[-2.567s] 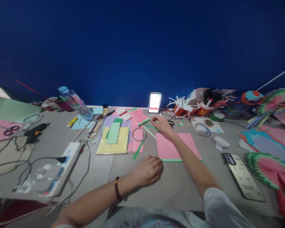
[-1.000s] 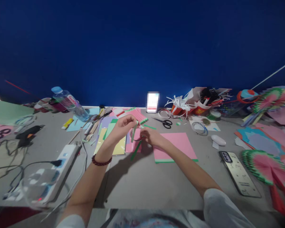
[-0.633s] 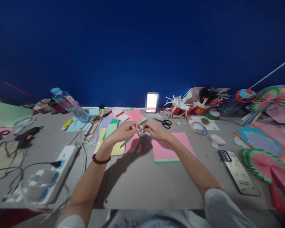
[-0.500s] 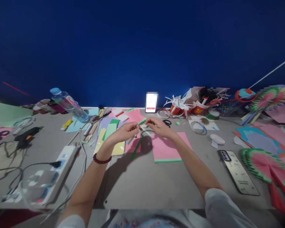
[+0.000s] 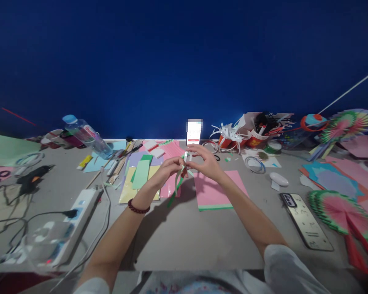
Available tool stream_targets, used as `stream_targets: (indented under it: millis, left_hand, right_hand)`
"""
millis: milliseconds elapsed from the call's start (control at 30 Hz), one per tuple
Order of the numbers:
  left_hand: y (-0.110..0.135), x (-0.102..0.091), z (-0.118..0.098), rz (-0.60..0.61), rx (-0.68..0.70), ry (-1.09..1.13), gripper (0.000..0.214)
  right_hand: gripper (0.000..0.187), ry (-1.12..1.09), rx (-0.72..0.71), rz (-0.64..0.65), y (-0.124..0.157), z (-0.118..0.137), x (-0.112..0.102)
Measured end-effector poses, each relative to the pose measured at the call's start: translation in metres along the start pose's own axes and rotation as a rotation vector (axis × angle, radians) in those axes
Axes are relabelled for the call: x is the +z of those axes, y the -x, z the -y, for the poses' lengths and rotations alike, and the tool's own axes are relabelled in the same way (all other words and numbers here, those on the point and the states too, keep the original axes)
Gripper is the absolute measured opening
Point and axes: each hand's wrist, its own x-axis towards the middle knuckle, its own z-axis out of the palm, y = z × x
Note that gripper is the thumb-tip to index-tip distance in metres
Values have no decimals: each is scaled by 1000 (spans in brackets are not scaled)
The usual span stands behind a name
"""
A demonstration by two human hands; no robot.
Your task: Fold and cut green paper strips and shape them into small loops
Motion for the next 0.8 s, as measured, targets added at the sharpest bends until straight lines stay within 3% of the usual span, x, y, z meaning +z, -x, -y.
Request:
stream_targets:
  millis: [200,500,667,800]
  left_hand:
    - [1,3,0,-29,24,-7,8]
    - [-5,7,8,-142,19,190,18]
    - [-7,8,11,-180,25,177,21]
    - [-7,8,11,-226,48,192,21]
  right_hand:
    - [25,164,-106,-32,3,8,0]
    - [24,136,-185,-83,4,8,8]
    - [41,-5,26,-146,5,5,15]
    - [26,-222,273,-143,5,0,23]
